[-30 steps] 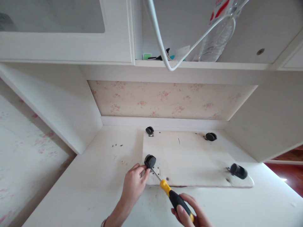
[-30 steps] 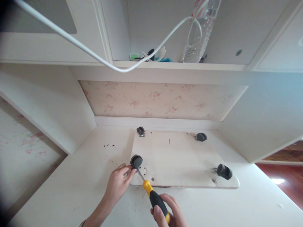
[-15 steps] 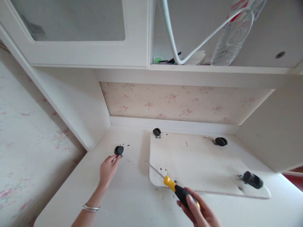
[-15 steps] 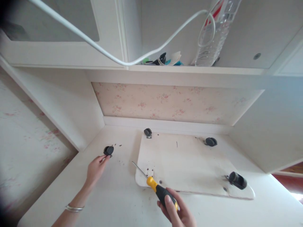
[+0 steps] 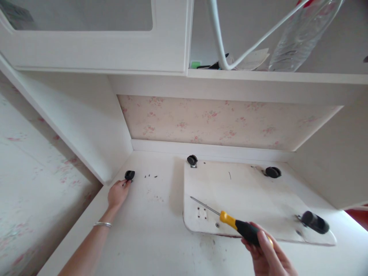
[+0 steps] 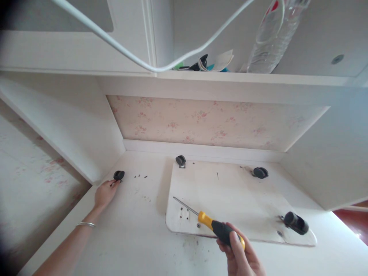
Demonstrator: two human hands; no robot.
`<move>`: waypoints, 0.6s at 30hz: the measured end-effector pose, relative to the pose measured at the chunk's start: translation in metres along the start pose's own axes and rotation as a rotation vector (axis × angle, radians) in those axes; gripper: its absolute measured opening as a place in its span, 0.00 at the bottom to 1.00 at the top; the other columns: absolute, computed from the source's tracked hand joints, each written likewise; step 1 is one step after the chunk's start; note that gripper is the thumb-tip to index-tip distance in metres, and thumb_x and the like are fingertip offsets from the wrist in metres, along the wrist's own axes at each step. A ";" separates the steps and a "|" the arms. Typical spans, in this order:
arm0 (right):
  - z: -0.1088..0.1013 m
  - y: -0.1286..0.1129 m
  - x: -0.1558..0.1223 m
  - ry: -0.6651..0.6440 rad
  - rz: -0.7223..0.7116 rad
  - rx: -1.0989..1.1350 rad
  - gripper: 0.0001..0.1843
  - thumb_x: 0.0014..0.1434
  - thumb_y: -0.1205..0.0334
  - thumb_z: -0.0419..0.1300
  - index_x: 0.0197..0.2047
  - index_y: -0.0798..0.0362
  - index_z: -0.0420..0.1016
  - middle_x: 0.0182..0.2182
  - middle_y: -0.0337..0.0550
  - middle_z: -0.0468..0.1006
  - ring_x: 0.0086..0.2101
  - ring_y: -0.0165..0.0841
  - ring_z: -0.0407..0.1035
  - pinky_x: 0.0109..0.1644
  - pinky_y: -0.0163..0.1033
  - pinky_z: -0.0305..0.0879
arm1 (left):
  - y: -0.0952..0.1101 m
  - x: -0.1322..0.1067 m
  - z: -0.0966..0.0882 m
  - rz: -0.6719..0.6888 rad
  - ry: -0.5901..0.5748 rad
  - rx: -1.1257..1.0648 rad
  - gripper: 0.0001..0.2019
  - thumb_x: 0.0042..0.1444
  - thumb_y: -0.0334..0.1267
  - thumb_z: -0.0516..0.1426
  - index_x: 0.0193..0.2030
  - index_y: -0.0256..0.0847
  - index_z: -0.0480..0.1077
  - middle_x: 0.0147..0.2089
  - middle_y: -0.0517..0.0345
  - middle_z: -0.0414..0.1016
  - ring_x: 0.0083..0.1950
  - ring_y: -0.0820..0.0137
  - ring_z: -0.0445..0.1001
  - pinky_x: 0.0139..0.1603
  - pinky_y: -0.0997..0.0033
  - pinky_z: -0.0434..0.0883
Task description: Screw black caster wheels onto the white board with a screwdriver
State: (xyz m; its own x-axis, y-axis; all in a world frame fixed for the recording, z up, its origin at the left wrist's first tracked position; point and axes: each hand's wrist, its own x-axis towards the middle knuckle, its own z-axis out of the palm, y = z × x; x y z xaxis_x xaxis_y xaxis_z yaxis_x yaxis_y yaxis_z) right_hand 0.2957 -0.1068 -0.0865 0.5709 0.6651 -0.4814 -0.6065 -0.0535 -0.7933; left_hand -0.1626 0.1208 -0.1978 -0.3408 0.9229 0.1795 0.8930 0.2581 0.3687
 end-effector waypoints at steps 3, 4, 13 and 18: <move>0.005 -0.003 -0.003 -0.006 -0.036 -0.035 0.27 0.40 0.50 0.76 0.43 0.54 0.82 0.40 0.44 0.83 0.33 0.33 0.76 0.37 0.31 0.76 | 0.005 0.007 0.004 -0.010 -0.018 0.014 0.24 0.62 0.51 0.48 0.49 0.38 0.79 0.43 0.45 0.81 0.40 0.57 0.78 0.34 0.67 0.66; 0.005 -0.003 -0.003 -0.011 -0.042 -0.037 0.27 0.41 0.49 0.76 0.43 0.53 0.82 0.40 0.44 0.83 0.33 0.33 0.75 0.37 0.32 0.76 | 0.006 0.008 0.005 -0.015 -0.025 0.017 0.25 0.62 0.52 0.48 0.49 0.38 0.79 0.43 0.45 0.81 0.40 0.56 0.78 0.34 0.67 0.66; 0.003 -0.012 0.009 0.042 -0.106 0.094 0.21 0.53 0.44 0.69 0.44 0.50 0.80 0.47 0.41 0.81 0.55 0.33 0.69 0.54 0.29 0.68 | 0.011 0.009 0.000 -0.026 -0.069 0.024 0.26 0.61 0.53 0.48 0.49 0.38 0.80 0.46 0.43 0.81 0.42 0.54 0.78 0.36 0.65 0.68; 0.032 -0.043 0.003 -0.041 -0.359 0.031 0.20 0.60 0.42 0.62 0.46 0.47 0.78 0.49 0.40 0.79 0.57 0.34 0.65 0.66 0.38 0.55 | 0.013 0.002 -0.011 -0.005 -0.083 -0.006 0.22 0.58 0.48 0.52 0.48 0.38 0.80 0.41 0.44 0.81 0.40 0.54 0.78 0.37 0.65 0.68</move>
State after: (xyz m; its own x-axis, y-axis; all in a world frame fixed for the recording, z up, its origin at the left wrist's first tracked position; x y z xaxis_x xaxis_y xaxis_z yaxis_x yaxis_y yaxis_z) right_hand 0.3060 -0.0785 -0.0422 0.7279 0.6672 -0.1584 -0.3884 0.2108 -0.8971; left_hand -0.1549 0.1228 -0.1826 -0.3192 0.9423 0.1013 0.8894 0.2609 0.3753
